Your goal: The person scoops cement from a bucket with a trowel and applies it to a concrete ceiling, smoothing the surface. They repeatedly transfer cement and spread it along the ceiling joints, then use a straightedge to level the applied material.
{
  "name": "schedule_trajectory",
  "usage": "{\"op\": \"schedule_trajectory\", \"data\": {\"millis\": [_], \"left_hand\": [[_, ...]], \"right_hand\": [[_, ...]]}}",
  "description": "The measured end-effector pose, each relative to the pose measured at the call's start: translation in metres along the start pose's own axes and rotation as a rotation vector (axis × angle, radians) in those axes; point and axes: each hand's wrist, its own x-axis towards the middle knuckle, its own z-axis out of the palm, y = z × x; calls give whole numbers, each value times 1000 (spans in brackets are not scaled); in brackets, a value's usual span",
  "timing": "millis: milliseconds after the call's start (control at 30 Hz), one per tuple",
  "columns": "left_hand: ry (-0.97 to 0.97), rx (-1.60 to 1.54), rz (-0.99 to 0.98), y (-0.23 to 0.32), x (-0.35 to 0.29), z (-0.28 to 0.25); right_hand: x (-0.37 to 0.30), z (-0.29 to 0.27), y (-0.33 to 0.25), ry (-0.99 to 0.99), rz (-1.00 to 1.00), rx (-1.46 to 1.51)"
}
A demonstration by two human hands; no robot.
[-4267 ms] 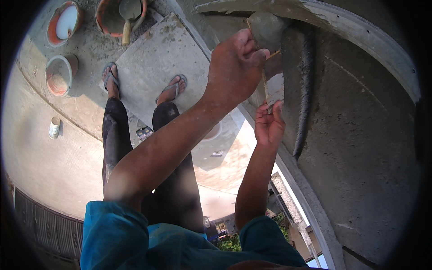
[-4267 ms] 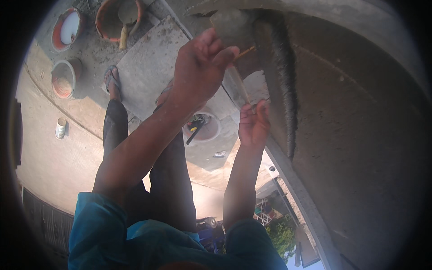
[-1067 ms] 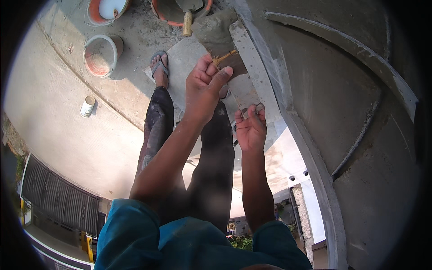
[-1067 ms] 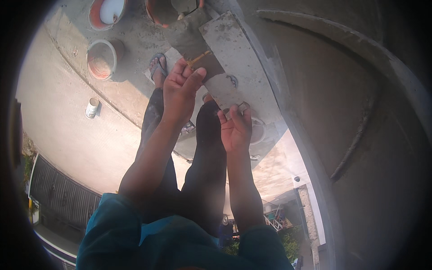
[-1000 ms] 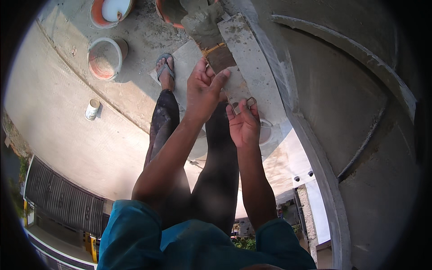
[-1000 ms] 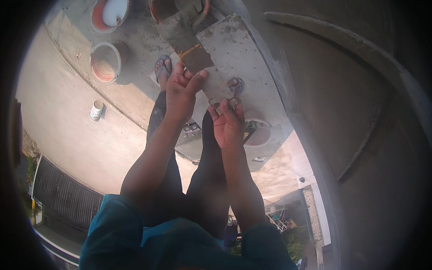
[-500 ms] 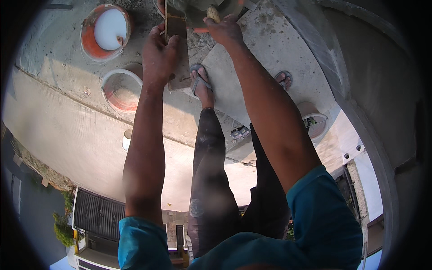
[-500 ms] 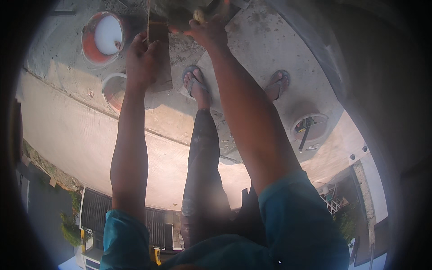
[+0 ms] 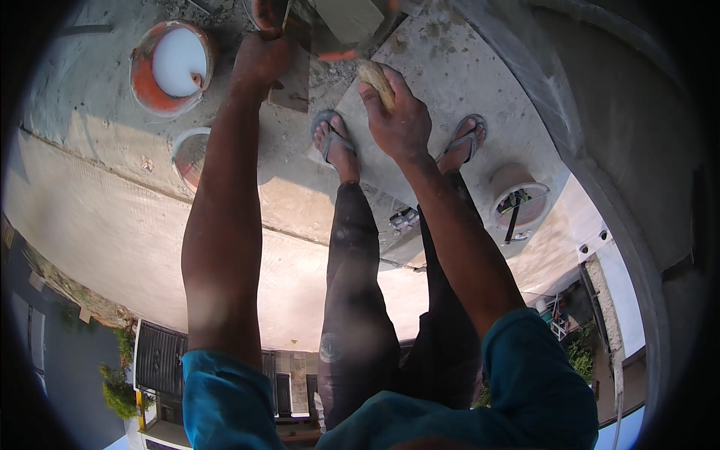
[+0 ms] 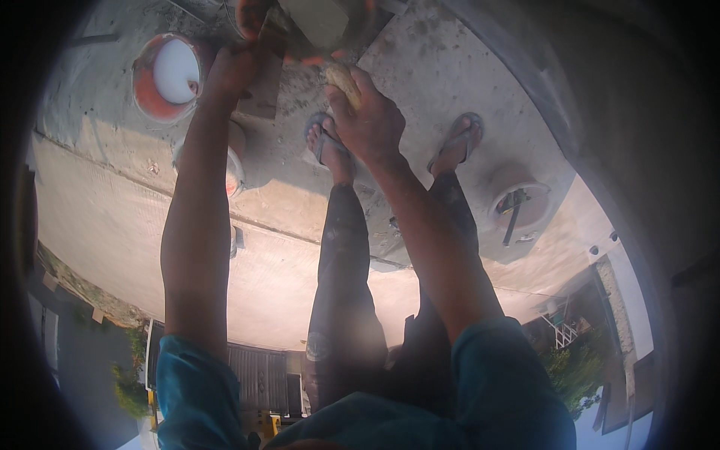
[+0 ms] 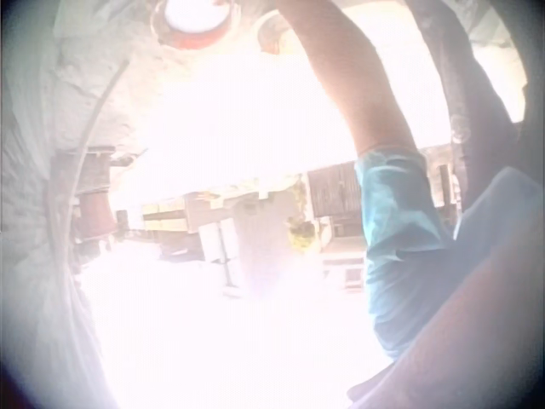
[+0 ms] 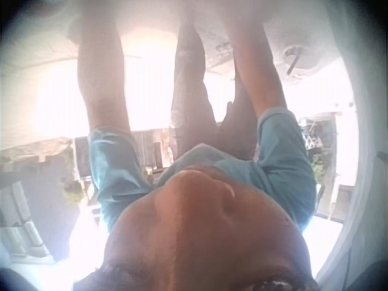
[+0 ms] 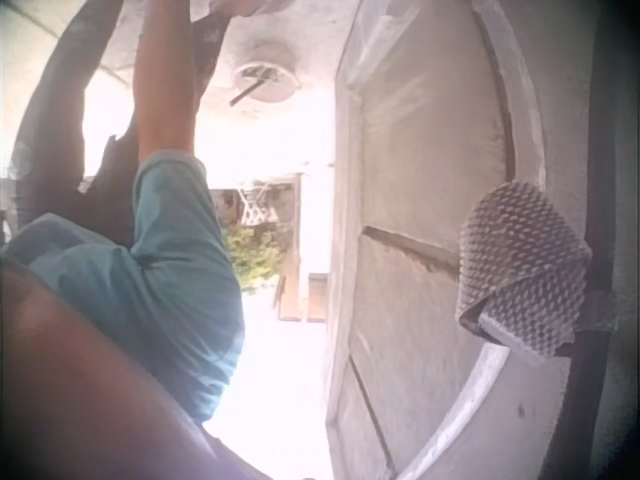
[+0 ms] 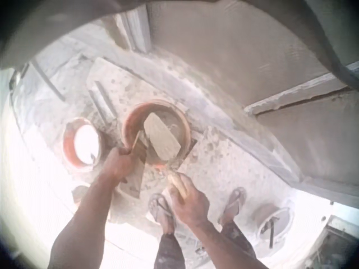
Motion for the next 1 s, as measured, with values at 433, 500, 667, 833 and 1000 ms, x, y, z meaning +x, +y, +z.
{"op": "schedule_trajectory", "data": {"millis": [433, 500, 667, 833, 1000], "left_hand": [[-26, 240, 154, 2, 5, 3], [11, 221, 140, 4, 2, 7], [-2, 157, -14, 23, -15, 9], [-32, 116, -18, 24, -13, 8], [3, 156, 260, -45, -2, -1]], "right_hand": [[37, 14, 14, 17, 122, -123], [42, 16, 13, 31, 182, -174], [26, 12, -9, 9, 118, 18], [30, 20, -6, 12, 92, -88], [48, 15, 15, -125, 272, 262]]}}
